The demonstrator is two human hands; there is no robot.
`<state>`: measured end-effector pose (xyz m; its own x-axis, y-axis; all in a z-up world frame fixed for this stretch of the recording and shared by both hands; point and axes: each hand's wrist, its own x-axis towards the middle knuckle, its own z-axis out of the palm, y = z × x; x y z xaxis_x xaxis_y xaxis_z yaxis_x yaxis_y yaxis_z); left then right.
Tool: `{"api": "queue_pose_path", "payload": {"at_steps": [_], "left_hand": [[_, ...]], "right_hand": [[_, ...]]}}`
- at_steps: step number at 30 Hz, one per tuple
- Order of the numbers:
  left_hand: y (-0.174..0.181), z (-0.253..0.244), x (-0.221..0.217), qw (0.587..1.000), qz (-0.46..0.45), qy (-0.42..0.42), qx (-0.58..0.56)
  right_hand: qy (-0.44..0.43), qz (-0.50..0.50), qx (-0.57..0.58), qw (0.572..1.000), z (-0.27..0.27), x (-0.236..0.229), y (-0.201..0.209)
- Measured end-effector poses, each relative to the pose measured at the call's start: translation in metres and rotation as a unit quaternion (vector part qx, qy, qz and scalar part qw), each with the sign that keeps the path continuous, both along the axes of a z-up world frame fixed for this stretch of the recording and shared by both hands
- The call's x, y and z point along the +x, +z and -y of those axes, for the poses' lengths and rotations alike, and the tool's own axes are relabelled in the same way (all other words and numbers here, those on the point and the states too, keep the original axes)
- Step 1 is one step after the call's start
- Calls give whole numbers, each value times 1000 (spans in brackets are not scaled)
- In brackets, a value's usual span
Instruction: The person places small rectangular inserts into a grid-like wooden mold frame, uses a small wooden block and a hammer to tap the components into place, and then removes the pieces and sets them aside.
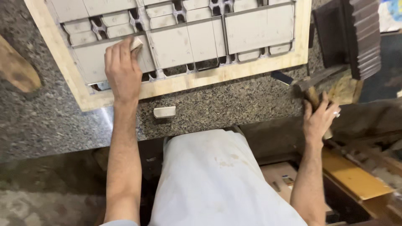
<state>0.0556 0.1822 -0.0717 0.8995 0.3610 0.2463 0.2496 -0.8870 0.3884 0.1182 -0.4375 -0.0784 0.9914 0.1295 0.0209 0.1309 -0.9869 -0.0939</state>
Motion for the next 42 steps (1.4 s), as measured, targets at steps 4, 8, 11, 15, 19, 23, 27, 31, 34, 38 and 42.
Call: {"api": "queue_pose_path", "payload": {"at_steps": [4, 8, 11, 15, 19, 23, 27, 31, 34, 38, 42], "left_hand": [[35, 36, 14, 958, -20, 9, -286], [54, 113, 45, 895, -69, -89, -431], [61, 139, 58, 908, -99, -121, -388], [62, 135, 59, 949, -99, -120, -273], [55, 127, 53, 970, -17, -223, -101], [50, 118, 59, 958, -28, -283, -46], [52, 123, 58, 957, -19, -288, -18], [55, 136, 56, 971, -43, -233, -45], [56, 144, 46, 980, -32, -195, -36], [56, 148, 48, 985, -26, -165, -51], [55, 145, 51, 983, -61, -163, -63]], "right_hand": [[-43, -19, 70, 996, 10, -6, -17], [-15, 40, 17, 999, -1, -10, -22], [-20, 25, 67, 997, -2, -9, -15], [-4, 15, 80, 997, 2, -9, -8], [2, 21, 87, 996, 7, -7, -5], [-3, 33, 88, 996, -1, -8, -13], [-8, 26, 87, 996, 2, -12, -11], [-1, 32, 90, 995, 4, -8, -10], [-10, 21, 98, 995, 3, -11, -11], [-8, 22, 90, 996, 7, -10, -16], [-9, 17, 79, 997, 21, -12, -26]]}}
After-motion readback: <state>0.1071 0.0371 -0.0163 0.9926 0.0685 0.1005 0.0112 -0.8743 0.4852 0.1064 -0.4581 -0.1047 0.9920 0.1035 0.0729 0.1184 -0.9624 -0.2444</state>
